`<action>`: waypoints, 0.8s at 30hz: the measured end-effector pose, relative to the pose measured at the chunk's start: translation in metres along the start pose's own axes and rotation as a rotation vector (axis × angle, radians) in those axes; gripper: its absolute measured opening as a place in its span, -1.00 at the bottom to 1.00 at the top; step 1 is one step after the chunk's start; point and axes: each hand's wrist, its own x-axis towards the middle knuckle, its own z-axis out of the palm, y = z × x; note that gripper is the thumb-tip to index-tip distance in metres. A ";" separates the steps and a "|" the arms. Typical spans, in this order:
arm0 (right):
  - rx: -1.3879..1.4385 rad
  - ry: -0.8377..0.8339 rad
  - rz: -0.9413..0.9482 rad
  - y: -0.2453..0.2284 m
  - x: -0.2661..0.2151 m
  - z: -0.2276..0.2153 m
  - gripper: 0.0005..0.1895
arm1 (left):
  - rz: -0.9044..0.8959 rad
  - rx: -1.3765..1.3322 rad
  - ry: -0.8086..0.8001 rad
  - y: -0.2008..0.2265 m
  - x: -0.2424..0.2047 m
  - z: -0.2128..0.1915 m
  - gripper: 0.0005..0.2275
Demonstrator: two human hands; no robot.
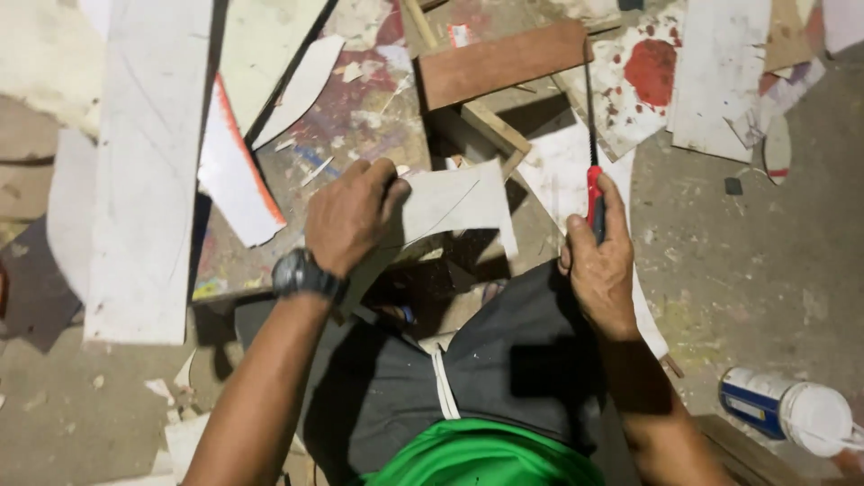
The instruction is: The person uses a red-handled coping saw to cut along a curved line on a white-painted wooden board. They hold the board steady with the left hand and saw with the right hand, continuing the cut across the piece.
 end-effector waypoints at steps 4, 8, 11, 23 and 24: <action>-0.126 -0.018 0.030 0.003 -0.016 0.013 -0.33 | -0.113 0.001 -0.033 -0.042 0.004 0.034 -0.73; -0.250 -0.041 0.104 0.015 -0.039 0.031 -0.39 | -0.050 0.109 -0.064 -0.061 0.014 0.065 -0.73; -0.247 -0.016 0.166 0.031 -0.048 0.038 -0.40 | 0.035 0.189 0.082 -0.068 0.023 0.077 -0.82; -0.388 -0.083 0.146 0.028 -0.041 0.062 -0.42 | 0.108 -0.020 0.429 0.005 0.032 0.128 -0.89; -0.383 -0.094 0.146 0.027 -0.040 0.063 -0.41 | 0.120 -0.006 0.448 0.004 0.033 0.132 -0.89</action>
